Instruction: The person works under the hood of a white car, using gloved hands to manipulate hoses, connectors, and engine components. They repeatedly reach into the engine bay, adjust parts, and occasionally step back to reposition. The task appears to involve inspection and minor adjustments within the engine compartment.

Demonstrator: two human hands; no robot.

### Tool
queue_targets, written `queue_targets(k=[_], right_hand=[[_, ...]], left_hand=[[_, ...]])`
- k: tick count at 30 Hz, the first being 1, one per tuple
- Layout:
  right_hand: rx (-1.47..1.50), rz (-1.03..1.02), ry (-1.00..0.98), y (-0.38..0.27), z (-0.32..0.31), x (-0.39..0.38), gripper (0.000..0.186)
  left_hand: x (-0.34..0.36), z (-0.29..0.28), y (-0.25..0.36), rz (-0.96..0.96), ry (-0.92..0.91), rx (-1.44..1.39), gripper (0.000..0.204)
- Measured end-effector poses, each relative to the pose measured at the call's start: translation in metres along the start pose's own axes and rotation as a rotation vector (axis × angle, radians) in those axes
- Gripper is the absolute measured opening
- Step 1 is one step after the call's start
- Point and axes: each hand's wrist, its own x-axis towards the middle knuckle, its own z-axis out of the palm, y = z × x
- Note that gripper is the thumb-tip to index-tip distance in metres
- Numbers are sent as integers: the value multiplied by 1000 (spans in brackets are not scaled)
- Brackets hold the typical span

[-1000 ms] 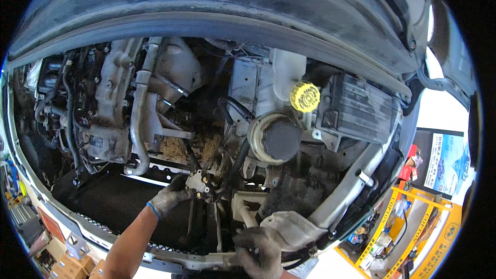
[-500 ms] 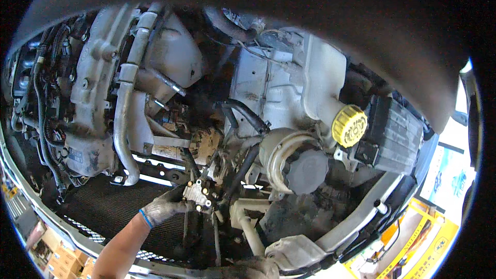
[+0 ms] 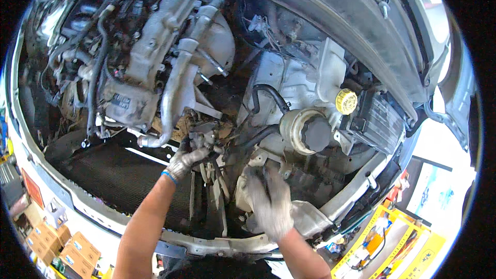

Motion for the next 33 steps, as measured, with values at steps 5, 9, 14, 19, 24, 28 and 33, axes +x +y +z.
queue_targets(k=[5, 9, 14, 19, 24, 28, 33], right_hand=[[-332, 76, 80, 76, 86, 87, 46], [-356, 165, 29, 125, 128, 125, 46], [-525, 159, -102, 131, 158, 131, 48], [-425, -60, 95, 144, 167, 119, 47], [-375, -115, 230, 102, 176, 117, 41], [-800, -25, -121, 111, 169, 141, 36], [-1007, 34, -560, 116, 156, 164, 29]], left_hand=[[-26, 76, -69, 462, 112, 791, 64], [-10, 53, -47, 317, -52, 658, 70], [23, 29, -88, 403, -156, -50, 68], [29, 54, -89, 490, -98, -173, 63], [34, 37, -66, 496, -114, -137, 62], [1, 107, -72, 455, -38, -109, 63], [-16, 135, -84, 415, 11, -120, 57]])
